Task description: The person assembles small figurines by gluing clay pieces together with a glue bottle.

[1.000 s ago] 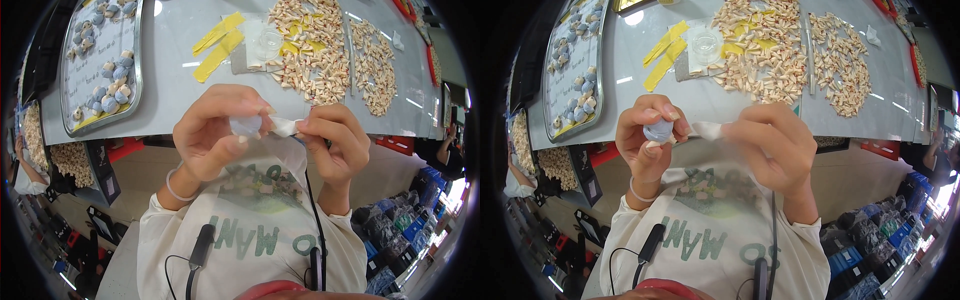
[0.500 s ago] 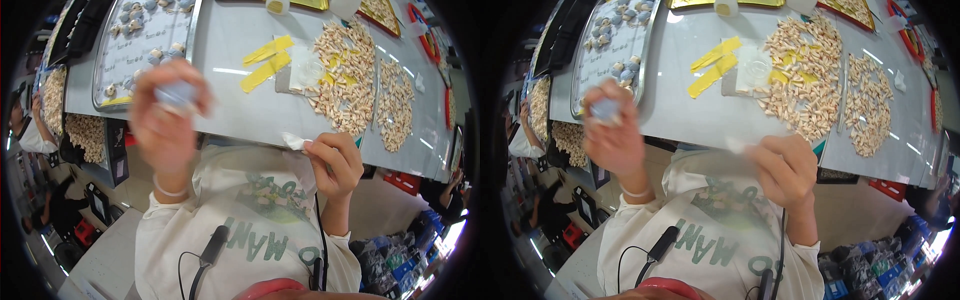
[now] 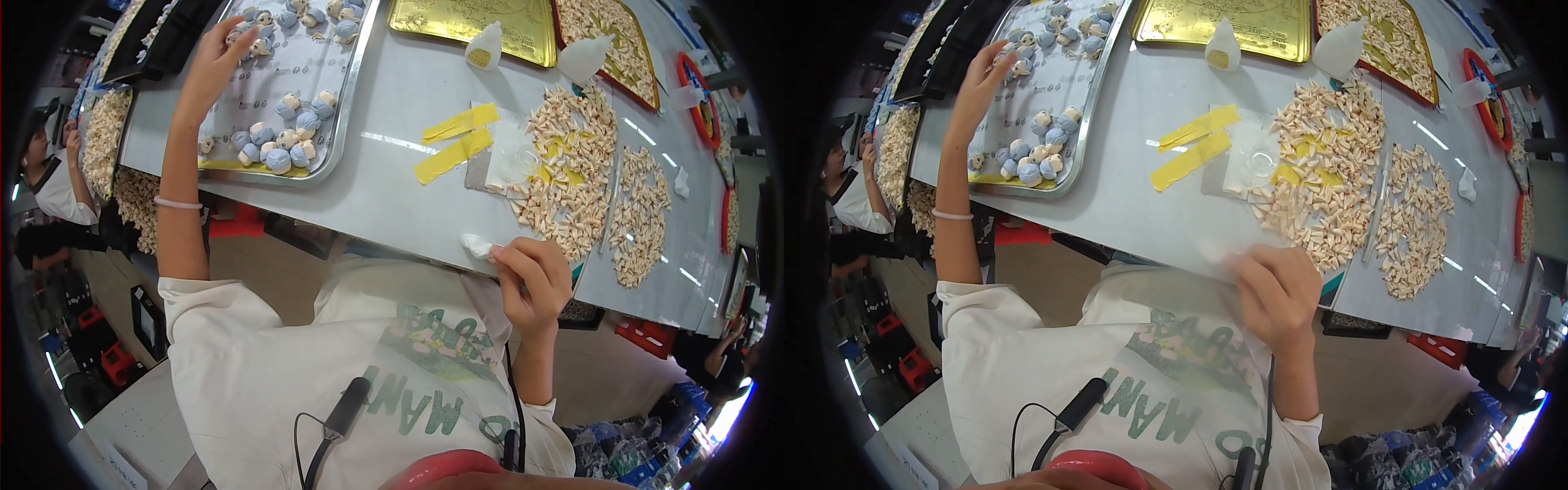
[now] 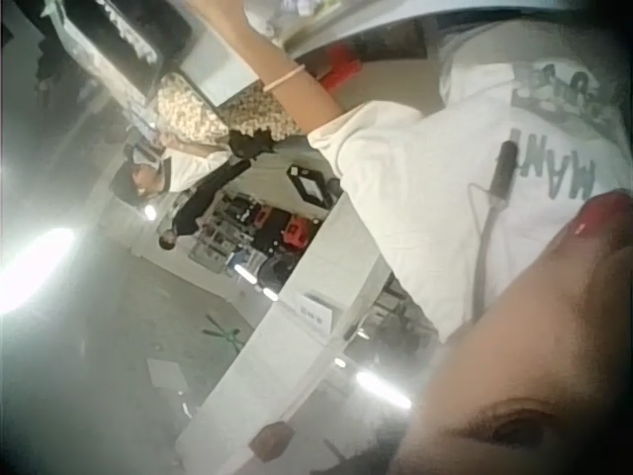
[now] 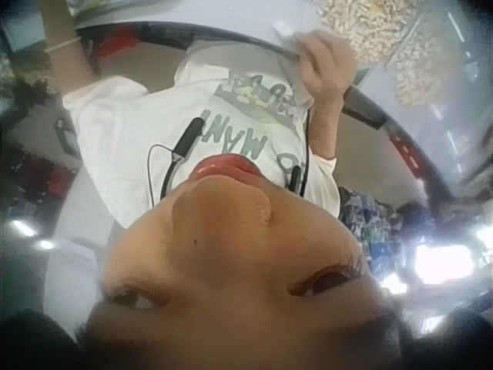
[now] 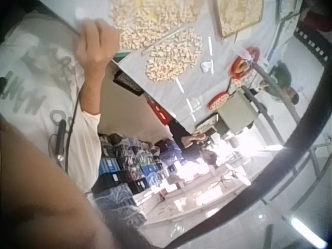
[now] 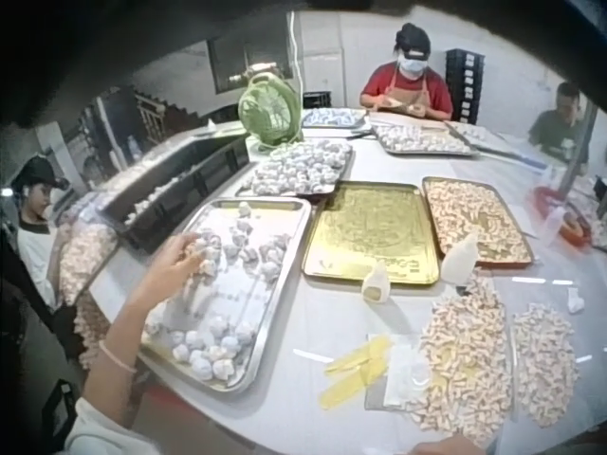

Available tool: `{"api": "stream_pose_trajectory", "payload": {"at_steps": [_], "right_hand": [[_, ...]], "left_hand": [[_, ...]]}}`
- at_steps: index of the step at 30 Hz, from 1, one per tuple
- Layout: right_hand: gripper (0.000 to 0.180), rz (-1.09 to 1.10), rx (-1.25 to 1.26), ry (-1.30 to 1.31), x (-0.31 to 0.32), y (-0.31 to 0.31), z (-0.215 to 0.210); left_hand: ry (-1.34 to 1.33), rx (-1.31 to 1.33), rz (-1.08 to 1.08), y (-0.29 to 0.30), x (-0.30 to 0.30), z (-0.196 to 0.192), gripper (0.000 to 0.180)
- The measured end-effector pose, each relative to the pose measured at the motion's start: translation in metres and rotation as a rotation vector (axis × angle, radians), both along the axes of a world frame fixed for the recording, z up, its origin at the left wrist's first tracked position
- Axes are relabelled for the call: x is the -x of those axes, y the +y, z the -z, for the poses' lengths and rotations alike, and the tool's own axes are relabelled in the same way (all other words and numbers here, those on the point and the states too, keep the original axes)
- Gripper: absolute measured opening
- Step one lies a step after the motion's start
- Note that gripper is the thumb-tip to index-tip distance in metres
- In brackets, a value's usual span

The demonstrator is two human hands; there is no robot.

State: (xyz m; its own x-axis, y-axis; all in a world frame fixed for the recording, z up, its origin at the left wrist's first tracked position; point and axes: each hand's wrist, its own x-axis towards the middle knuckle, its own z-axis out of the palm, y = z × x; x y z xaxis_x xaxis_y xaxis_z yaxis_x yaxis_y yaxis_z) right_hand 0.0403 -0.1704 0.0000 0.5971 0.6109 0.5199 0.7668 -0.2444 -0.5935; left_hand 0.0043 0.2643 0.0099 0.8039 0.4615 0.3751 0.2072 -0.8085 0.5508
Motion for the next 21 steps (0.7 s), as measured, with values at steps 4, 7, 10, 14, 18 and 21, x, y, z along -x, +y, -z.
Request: {"api": "stream_pose_trajectory", "payload": {"at_steps": [4, 7, 10, 14, 18, 21], "right_hand": [[0.025, -0.002, 0.016, -0.01, 0.0, 0.002, 0.001], [0.025, 0.022, 0.033, -0.008, 0.001, 0.002, 0.001], [0.025, 0.03, 0.034, -0.018, 0.001, 0.003, 0.002], [0.026, 0.031, 0.034, -0.011, 0.0, 0.003, 0.002], [0.026, 0.021, 0.038, -0.011, 0.0, 0.003, 0.001], [0.026, 0.011, 0.023, 0.023, 0.0, 0.001, -0.002]], "left_hand": [[0.209, -0.269, 0.116, 0.002, -0.014, 0.011, 0.047], [0.256, -0.31, 0.209, -0.014, -0.03, 0.004, 0.041], [0.241, -0.248, 0.27, -0.011, -0.031, 0.001, 0.035], [0.194, -0.329, 0.24, 0.0, -0.022, -0.008, 0.026], [0.361, -0.229, 0.119, -0.01, -0.019, -0.026, 0.021], [0.307, -0.23, 0.1, -0.019, -0.015, -0.03, 0.019]]}}
